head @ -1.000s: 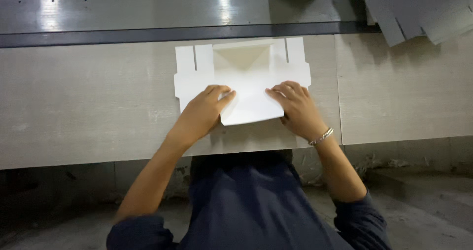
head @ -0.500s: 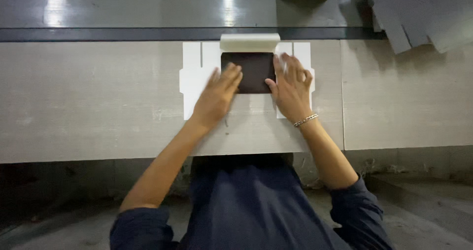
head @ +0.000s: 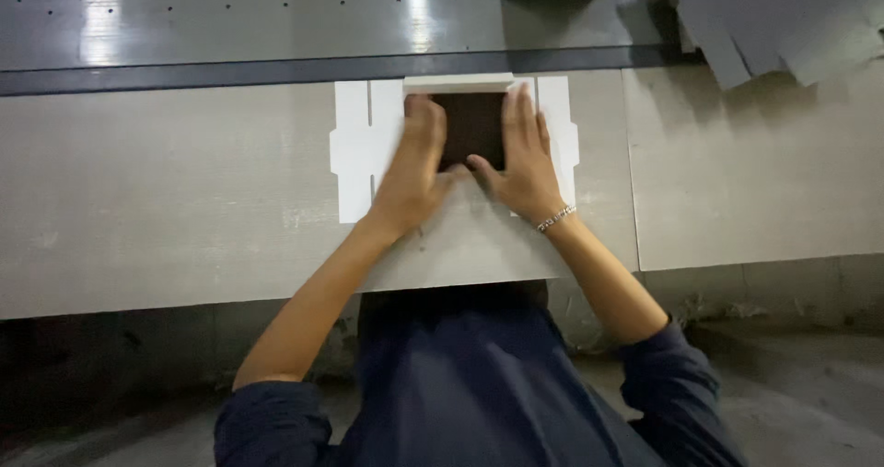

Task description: The person folds flat white cardboard sheets into small rectangular boxes on a workbench. They fold the side flaps inward, tuck the tabs to secure the structure, and then place the completed boxes into a stack. The process is repeated for multiple boxes throughout the video.

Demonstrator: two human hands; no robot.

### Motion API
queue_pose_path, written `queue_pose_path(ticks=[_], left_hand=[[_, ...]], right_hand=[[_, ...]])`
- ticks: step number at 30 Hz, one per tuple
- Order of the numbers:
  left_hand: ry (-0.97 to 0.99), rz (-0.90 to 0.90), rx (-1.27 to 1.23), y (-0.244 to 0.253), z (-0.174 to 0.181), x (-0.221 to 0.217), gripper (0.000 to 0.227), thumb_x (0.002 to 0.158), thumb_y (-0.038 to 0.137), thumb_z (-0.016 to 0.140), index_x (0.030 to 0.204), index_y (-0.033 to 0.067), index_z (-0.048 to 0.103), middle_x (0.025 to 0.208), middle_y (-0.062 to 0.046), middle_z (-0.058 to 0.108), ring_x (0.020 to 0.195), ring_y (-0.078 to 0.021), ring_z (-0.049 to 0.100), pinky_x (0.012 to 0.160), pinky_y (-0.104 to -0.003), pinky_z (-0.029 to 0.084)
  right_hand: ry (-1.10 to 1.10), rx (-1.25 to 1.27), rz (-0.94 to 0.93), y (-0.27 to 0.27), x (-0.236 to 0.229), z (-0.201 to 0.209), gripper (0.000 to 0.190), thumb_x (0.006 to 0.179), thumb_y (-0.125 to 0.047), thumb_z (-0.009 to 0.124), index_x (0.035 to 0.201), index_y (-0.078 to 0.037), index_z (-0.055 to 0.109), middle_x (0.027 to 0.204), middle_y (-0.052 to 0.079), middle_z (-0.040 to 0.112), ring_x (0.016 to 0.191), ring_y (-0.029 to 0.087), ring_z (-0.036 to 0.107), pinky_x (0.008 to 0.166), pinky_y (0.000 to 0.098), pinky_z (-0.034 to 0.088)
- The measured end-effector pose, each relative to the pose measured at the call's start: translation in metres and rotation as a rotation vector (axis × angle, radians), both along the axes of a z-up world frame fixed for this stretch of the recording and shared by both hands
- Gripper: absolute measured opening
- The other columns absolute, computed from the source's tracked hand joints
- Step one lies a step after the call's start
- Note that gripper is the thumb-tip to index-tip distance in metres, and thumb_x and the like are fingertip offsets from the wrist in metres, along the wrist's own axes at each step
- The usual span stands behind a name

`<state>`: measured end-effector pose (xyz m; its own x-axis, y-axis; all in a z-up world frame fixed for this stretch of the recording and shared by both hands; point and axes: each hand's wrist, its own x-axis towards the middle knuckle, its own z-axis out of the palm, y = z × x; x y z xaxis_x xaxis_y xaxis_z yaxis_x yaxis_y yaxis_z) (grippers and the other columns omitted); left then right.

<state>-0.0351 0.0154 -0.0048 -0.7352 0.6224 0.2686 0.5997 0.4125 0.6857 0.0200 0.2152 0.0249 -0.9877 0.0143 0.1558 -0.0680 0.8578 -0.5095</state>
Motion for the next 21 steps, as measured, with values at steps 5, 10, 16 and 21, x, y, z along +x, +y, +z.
queue_pose_path(ticks=[5, 10, 16, 21], left_hand=[[0.235, 0.257, 0.267, -0.025, 0.024, 0.009, 0.05, 0.094, 0.019, 0.078, 0.135, 0.0154, 0.049, 0.123, -0.002, 0.055, 0.11, -0.0229, 0.055, 0.101, -0.037, 0.044], [0.584, 0.088, -0.275, -0.05, 0.049, 0.053, 0.02, 0.089, 0.007, 0.075, 0.104, 0.0191, 0.071, 0.09, 0.004, 0.068, 0.08, -0.0132, 0.067, 0.07, -0.026, 0.056], [0.53, -0.036, -0.495, -0.047, 0.06, 0.077, 0.023, 0.094, -0.003, 0.064, 0.11, 0.0122, 0.068, 0.107, -0.002, 0.066, 0.112, -0.0157, 0.064, 0.083, -0.019, 0.056], [0.361, -0.107, -0.649, -0.042, 0.064, 0.061, 0.022, 0.092, 0.006, 0.07, 0.11, 0.0172, 0.069, 0.093, -0.001, 0.063, 0.094, -0.0193, 0.067, 0.076, -0.025, 0.058]], right_hand=[[0.447, -0.275, -0.068, 0.015, 0.024, 0.001, 0.055, 0.083, -0.013, 0.091, 0.127, -0.011, 0.057, 0.123, 0.001, 0.061, 0.102, 0.018, 0.068, 0.095, 0.0321, 0.051], [0.225, -0.157, 0.176, 0.028, 0.061, 0.012, 0.032, 0.072, 0.0, 0.086, 0.098, -0.017, 0.078, 0.098, -0.002, 0.075, 0.095, 0.019, 0.071, 0.086, 0.0332, 0.058], [0.032, 0.325, 0.416, 0.011, 0.082, 0.054, 0.045, 0.075, 0.002, 0.074, 0.118, -0.01, 0.07, 0.123, 0.0, 0.065, 0.117, 0.021, 0.064, 0.086, 0.0292, 0.06], [-0.401, 0.195, 0.202, 0.001, 0.06, 0.066, 0.038, 0.097, -0.009, 0.06, 0.134, -0.018, 0.064, 0.102, 0.002, 0.069, 0.104, 0.02, 0.068, 0.075, 0.027, 0.06]])
